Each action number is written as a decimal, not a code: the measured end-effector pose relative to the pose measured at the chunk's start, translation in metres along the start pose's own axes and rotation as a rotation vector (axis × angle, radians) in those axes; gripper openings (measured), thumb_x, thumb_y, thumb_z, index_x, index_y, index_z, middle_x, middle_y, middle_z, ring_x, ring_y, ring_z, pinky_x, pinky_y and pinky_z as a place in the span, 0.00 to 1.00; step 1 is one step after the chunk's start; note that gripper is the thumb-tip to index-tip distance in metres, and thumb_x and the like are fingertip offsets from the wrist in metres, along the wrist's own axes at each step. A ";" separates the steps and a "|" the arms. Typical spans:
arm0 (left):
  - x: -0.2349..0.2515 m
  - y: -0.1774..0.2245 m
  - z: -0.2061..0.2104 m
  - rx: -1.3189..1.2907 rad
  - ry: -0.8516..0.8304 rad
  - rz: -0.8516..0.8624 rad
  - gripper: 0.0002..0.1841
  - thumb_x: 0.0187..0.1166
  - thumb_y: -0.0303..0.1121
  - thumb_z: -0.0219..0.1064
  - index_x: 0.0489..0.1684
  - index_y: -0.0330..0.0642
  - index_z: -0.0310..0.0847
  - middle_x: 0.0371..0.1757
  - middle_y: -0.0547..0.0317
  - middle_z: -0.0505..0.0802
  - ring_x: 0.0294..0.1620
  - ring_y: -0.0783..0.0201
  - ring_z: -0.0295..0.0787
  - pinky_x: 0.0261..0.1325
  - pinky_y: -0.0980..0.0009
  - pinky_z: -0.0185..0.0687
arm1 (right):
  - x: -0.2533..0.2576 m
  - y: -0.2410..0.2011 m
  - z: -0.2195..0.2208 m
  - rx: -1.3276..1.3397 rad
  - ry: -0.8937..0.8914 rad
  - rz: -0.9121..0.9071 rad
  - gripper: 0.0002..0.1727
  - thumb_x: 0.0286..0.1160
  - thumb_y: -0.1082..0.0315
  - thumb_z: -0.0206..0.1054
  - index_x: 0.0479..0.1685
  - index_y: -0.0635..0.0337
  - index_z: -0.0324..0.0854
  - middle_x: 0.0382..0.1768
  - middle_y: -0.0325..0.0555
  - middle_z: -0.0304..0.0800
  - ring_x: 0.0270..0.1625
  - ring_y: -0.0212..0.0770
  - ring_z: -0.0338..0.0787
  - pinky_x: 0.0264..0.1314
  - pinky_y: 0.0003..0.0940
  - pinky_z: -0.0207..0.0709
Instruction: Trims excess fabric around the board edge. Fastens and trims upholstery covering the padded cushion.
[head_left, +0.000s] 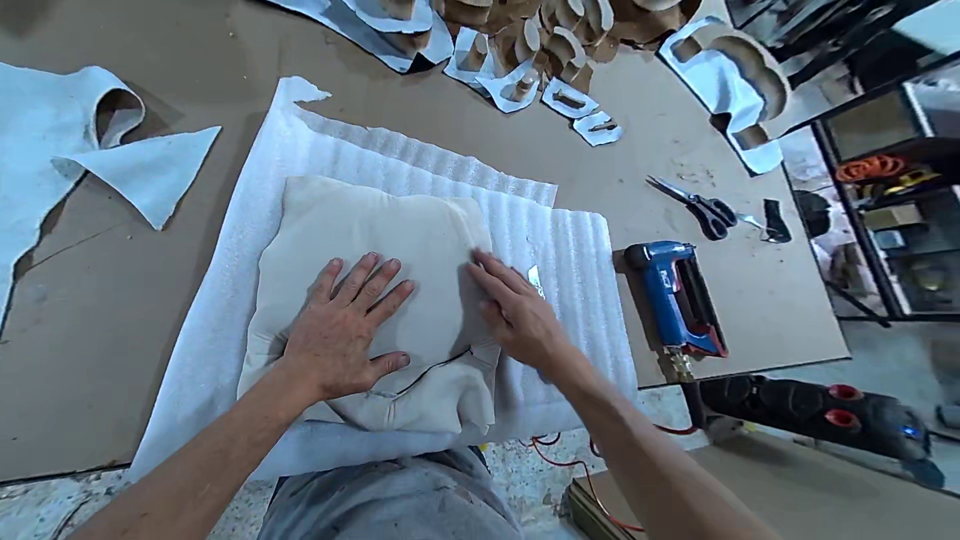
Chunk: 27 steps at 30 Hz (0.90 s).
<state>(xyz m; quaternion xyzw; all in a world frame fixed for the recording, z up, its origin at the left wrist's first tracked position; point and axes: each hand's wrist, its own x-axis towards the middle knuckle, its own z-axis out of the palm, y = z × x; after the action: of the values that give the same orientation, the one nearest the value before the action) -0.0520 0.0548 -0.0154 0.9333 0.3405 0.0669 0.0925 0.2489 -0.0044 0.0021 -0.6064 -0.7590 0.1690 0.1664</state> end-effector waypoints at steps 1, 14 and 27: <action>-0.001 0.001 0.000 -0.012 0.023 0.006 0.52 0.67 0.81 0.49 0.92 0.60 0.62 0.96 0.59 0.58 0.98 0.49 0.42 0.91 0.32 0.32 | -0.017 -0.014 -0.002 -0.034 0.074 0.044 0.27 0.86 0.60 0.53 0.83 0.50 0.75 0.87 0.43 0.69 0.89 0.45 0.68 0.88 0.55 0.65; -0.043 0.048 0.001 -0.137 0.278 -0.120 0.20 0.82 0.40 0.63 0.66 0.42 0.88 0.71 0.47 0.88 0.77 0.46 0.80 0.77 0.48 0.77 | -0.103 -0.004 -0.074 -0.300 0.286 0.490 0.24 0.81 0.60 0.63 0.70 0.67 0.83 0.69 0.68 0.85 0.71 0.70 0.84 0.68 0.73 0.75; -0.056 0.073 0.035 0.012 0.303 -0.252 0.15 0.86 0.33 0.58 0.58 0.41 0.91 0.69 0.55 0.92 0.77 0.52 0.82 0.82 0.56 0.74 | -0.099 0.174 -0.106 -0.285 0.163 0.987 0.45 0.75 0.55 0.75 0.90 0.60 0.60 0.81 0.81 0.62 0.78 0.83 0.68 0.72 0.83 0.61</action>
<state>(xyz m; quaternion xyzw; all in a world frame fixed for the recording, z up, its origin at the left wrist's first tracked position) -0.0426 -0.0411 -0.0374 0.8631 0.4650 0.1925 0.0424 0.4687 -0.0595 0.0113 -0.9199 -0.3828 0.0744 0.0412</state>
